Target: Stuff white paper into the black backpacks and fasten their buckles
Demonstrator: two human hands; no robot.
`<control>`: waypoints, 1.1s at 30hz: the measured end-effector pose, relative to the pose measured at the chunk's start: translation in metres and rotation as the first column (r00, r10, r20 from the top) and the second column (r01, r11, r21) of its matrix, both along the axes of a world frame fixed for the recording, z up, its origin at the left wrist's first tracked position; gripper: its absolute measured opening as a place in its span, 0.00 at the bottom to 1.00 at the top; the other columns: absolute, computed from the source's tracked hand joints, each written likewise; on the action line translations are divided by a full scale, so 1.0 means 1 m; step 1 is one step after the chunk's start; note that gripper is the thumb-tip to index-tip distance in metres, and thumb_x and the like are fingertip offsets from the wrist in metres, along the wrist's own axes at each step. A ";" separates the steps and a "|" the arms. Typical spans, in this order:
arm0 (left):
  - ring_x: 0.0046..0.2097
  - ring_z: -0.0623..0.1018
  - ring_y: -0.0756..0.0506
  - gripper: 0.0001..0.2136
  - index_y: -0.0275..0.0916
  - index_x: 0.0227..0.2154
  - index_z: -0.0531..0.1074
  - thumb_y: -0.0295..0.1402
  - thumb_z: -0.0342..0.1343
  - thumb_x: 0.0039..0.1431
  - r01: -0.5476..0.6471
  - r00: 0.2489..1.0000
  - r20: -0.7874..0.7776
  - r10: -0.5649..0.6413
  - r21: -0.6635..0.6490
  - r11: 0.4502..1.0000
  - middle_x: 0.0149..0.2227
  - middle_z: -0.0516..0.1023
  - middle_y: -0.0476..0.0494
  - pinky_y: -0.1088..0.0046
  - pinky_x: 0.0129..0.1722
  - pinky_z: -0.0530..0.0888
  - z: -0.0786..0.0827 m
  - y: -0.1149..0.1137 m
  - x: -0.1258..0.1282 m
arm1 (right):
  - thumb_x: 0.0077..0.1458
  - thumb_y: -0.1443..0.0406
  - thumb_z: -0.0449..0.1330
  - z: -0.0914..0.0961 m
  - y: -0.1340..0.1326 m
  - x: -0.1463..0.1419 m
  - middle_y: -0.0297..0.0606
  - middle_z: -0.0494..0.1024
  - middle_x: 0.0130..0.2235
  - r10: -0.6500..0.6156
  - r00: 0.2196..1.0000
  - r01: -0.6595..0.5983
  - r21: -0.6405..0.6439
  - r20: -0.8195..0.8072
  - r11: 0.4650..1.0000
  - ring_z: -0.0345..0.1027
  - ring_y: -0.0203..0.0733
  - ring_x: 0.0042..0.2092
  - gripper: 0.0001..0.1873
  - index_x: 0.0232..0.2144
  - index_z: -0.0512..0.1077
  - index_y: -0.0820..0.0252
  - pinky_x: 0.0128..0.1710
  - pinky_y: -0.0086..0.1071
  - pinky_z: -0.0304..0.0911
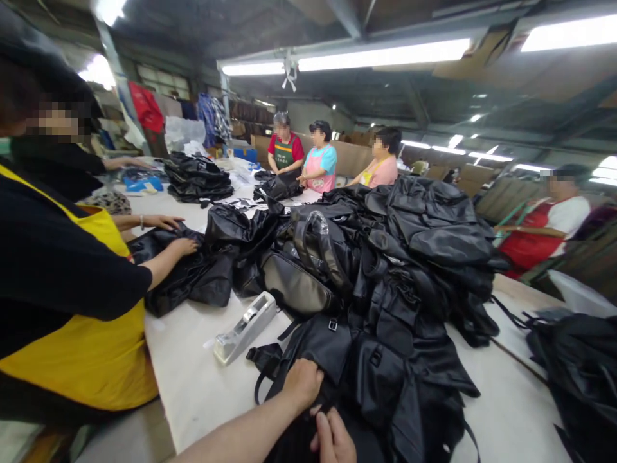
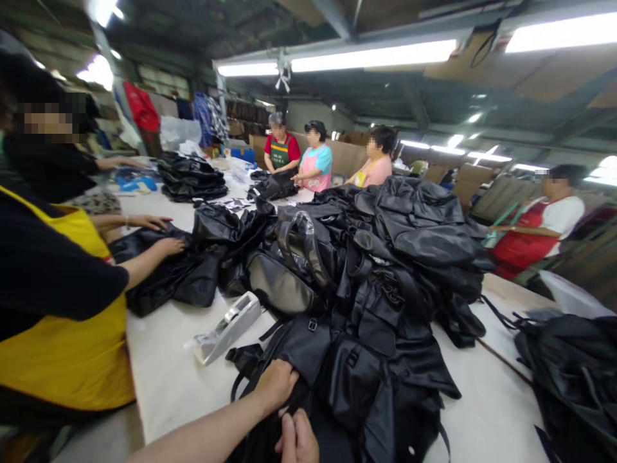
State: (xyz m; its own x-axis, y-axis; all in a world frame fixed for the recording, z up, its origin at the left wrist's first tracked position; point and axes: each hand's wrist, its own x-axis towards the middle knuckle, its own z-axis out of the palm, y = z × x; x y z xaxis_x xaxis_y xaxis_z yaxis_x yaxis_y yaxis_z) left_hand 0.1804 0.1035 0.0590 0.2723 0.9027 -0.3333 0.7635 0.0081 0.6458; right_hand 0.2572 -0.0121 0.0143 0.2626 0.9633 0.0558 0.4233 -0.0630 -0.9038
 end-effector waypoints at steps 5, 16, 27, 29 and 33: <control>0.35 0.74 0.39 0.12 0.32 0.26 0.75 0.36 0.51 0.51 0.122 0.992 0.066 -0.111 -0.217 0.968 0.29 0.76 0.38 0.66 0.36 0.68 0.009 0.027 0.002 | 0.53 0.49 0.48 0.068 0.061 0.019 0.27 0.59 0.14 0.050 0.988 -0.067 -0.119 -0.146 0.991 0.57 0.34 0.18 0.21 0.20 0.63 0.58 0.22 0.26 0.54; 0.29 0.70 0.48 0.15 0.37 0.24 0.71 0.42 0.45 0.55 -0.011 1.000 -0.023 0.017 0.223 0.975 0.24 0.72 0.48 0.75 0.29 0.61 0.057 0.062 -0.048 | 0.46 0.55 0.50 0.027 0.154 0.067 0.26 0.56 0.12 -0.076 0.994 0.061 -0.168 -0.081 0.984 0.56 0.35 0.15 0.16 0.14 0.55 0.55 0.19 0.27 0.50; 0.32 0.73 0.47 0.18 0.35 0.30 0.72 0.43 0.44 0.57 0.101 0.993 0.058 -0.099 -0.030 0.994 0.29 0.76 0.46 0.74 0.31 0.66 0.011 0.072 -0.014 | 0.53 0.55 0.49 0.032 0.147 0.065 0.32 0.68 0.22 -0.084 0.995 0.089 -0.103 0.050 0.991 0.64 0.38 0.24 0.14 0.22 0.63 0.55 0.27 0.28 0.55; 0.35 0.73 0.45 0.16 0.35 0.32 0.72 0.43 0.45 0.56 0.026 0.999 0.034 -0.028 0.061 0.998 0.31 0.76 0.44 0.72 0.34 0.66 0.012 0.076 -0.014 | 0.52 0.56 0.50 0.022 0.150 0.063 0.33 0.69 0.21 -0.113 0.993 0.115 -0.131 0.023 0.985 0.63 0.38 0.23 0.13 0.22 0.64 0.56 0.27 0.29 0.55; 0.39 0.73 0.46 0.12 0.38 0.33 0.72 0.40 0.50 0.52 -0.039 0.998 0.063 0.029 0.154 0.987 0.35 0.77 0.45 0.74 0.39 0.66 0.014 0.093 0.003 | 0.49 0.55 0.51 0.008 0.151 0.059 0.34 0.70 0.24 -0.147 0.986 0.132 -0.163 -0.083 0.978 0.64 0.38 0.24 0.13 0.29 0.68 0.57 0.27 0.29 0.57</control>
State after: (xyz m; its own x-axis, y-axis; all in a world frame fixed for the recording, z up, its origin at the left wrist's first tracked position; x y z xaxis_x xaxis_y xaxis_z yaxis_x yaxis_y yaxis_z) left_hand 0.1839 0.1969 0.0732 0.2557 0.9513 -0.1720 0.7241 -0.0706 0.6860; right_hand 0.3160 0.1386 0.0225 0.3922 0.9115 -0.1240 0.3141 -0.2594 -0.9133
